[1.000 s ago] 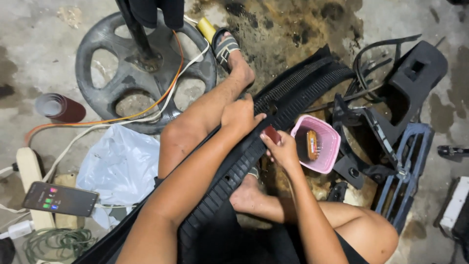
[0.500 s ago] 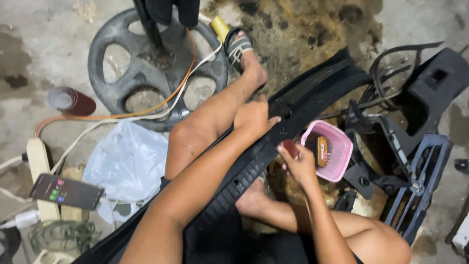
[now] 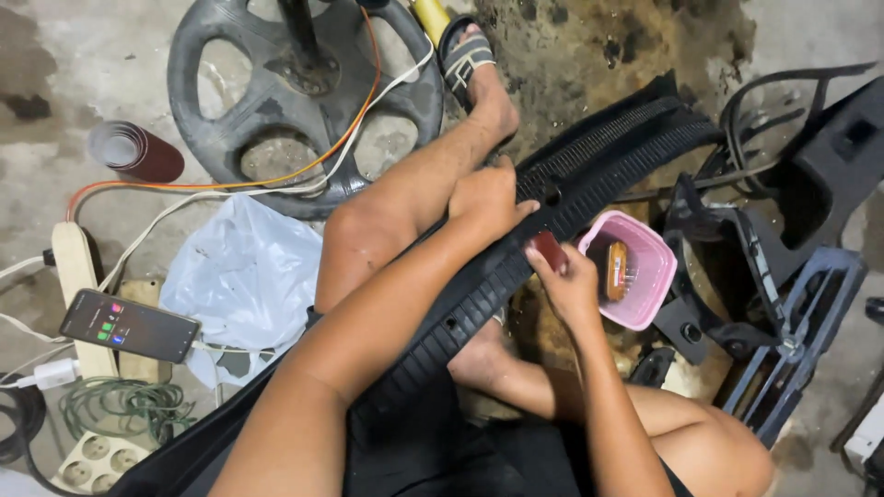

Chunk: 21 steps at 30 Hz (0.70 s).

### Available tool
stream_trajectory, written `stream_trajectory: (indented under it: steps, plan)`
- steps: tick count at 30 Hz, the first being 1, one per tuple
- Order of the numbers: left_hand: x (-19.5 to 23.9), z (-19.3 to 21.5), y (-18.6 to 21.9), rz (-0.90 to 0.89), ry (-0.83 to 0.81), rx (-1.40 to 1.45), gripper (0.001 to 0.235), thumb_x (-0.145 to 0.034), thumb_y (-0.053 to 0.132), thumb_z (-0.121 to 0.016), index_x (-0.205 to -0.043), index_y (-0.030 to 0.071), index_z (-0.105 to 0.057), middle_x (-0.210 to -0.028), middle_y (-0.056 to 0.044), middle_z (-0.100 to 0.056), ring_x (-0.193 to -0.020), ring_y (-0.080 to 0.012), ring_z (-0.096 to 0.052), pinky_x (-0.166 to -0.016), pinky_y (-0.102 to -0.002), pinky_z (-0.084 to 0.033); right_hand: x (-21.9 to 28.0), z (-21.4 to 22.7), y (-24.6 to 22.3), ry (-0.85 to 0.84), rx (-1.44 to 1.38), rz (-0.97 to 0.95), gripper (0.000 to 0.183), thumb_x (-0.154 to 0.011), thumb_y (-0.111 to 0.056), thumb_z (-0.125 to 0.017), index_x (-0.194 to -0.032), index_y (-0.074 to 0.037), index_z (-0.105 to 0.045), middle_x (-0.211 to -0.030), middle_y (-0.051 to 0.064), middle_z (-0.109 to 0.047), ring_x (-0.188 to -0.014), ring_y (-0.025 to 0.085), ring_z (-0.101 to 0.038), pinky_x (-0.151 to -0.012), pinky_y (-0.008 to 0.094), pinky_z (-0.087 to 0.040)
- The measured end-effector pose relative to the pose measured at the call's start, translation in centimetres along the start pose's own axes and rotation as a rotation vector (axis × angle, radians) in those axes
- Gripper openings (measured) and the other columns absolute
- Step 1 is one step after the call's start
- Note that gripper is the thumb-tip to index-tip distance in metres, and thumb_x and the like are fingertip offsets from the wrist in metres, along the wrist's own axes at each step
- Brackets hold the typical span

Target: The person sits on the floor and sands a long black plastic car part using a sanding block. They hold the part steady with one hand while moving the sanding block back and forth along its surface.

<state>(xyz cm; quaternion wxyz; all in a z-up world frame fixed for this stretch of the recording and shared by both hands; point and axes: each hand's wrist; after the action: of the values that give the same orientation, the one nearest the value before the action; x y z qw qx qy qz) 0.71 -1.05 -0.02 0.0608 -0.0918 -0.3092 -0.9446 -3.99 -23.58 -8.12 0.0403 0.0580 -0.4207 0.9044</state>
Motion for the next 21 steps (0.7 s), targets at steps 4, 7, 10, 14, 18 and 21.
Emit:
stream_trajectory:
  steps: [4,7,10,14,18,21]
  plan:
    - [0.8,1.5,1.0,-0.03,-0.006,0.002,0.073,-0.08,0.052,-0.079,-0.121,-0.004,-0.056,-0.098,-0.021,-0.076,-0.094,-0.0358,-0.076,-0.079,-0.051,-0.061,0.2,0.0,0.0,-0.011,-0.182,-0.123,0.027,-0.083,-0.025,-0.089,-0.075,-0.014,-0.066,-0.053,-0.002,-0.056,-0.047,0.006,-0.051,-0.045,0.02,-0.043]
    - [0.6,0.4,0.4,0.003,-0.016,-0.013,0.07,-0.082,0.053,-0.079,-0.121,-0.002,-0.058,-0.1,-0.018,-0.076,-0.1,-0.0326,-0.075,-0.082,-0.048,-0.061,-1.7,-0.2,1.7,-0.048,-0.006,-0.02,0.036,-0.077,-0.035,-0.093,-0.072,-0.011,-0.067,-0.054,0.008,-0.058,-0.049,0.016,-0.05,-0.048,0.03,-0.039]
    - [0.9,1.4,0.1,-0.031,0.009,0.022,0.07,-0.083,0.05,-0.078,-0.119,-0.006,-0.057,-0.099,-0.021,-0.076,-0.094,-0.0339,-0.076,-0.081,-0.048,-0.061,-0.8,0.4,0.6,-0.066,-0.243,-0.116,0.029,-0.079,-0.023,-0.093,-0.073,-0.011,-0.067,-0.05,0.006,-0.06,-0.04,0.013,-0.058,-0.039,0.023,-0.046]
    - [0.4,1.1,0.5,-0.007,-0.018,0.0,0.072,-0.082,0.052,-0.078,-0.122,-0.004,-0.055,-0.099,-0.019,-0.075,-0.096,-0.0337,-0.076,-0.082,-0.05,-0.061,-1.3,0.5,1.7,-0.042,-0.157,-0.113,0.03,-0.076,-0.024,-0.094,-0.071,-0.01,-0.068,-0.051,0.005,-0.059,-0.044,0.01,-0.055,-0.04,0.024,-0.043]
    - [0.3,0.3,-0.4,-0.013,0.012,-0.017,0.072,-0.081,0.053,-0.08,-0.118,-0.004,-0.057,-0.096,-0.018,-0.076,-0.093,-0.0322,-0.076,-0.08,-0.048,-0.061,-1.0,-0.3,0.6,-0.013,-0.272,-0.092,0.028,-0.078,-0.019,-0.093,-0.073,-0.008,-0.067,-0.051,0.004,-0.058,-0.042,0.011,-0.057,-0.041,0.021,-0.045]
    - [0.5,1.6,0.6,0.011,-0.037,0.016,0.073,-0.081,0.054,-0.079,-0.121,-0.002,-0.055,-0.099,-0.019,-0.075,-0.098,-0.0339,-0.075,-0.082,-0.051,-0.061,2.2,1.7,-2.5,-0.004,-0.221,-0.117,0.029,-0.08,-0.021,-0.092,-0.071,-0.009,-0.067,-0.053,0.001,-0.057,-0.05,0.006,-0.05,-0.044,0.021,-0.042]
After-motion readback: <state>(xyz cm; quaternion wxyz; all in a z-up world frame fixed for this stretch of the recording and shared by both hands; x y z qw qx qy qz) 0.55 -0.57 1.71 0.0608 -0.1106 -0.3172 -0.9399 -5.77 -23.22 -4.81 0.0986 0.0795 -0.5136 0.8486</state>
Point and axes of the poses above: each hand's wrist, its own x-axis away from the middle knuckle, its own z-axis out of the back of the hand, y = z × x
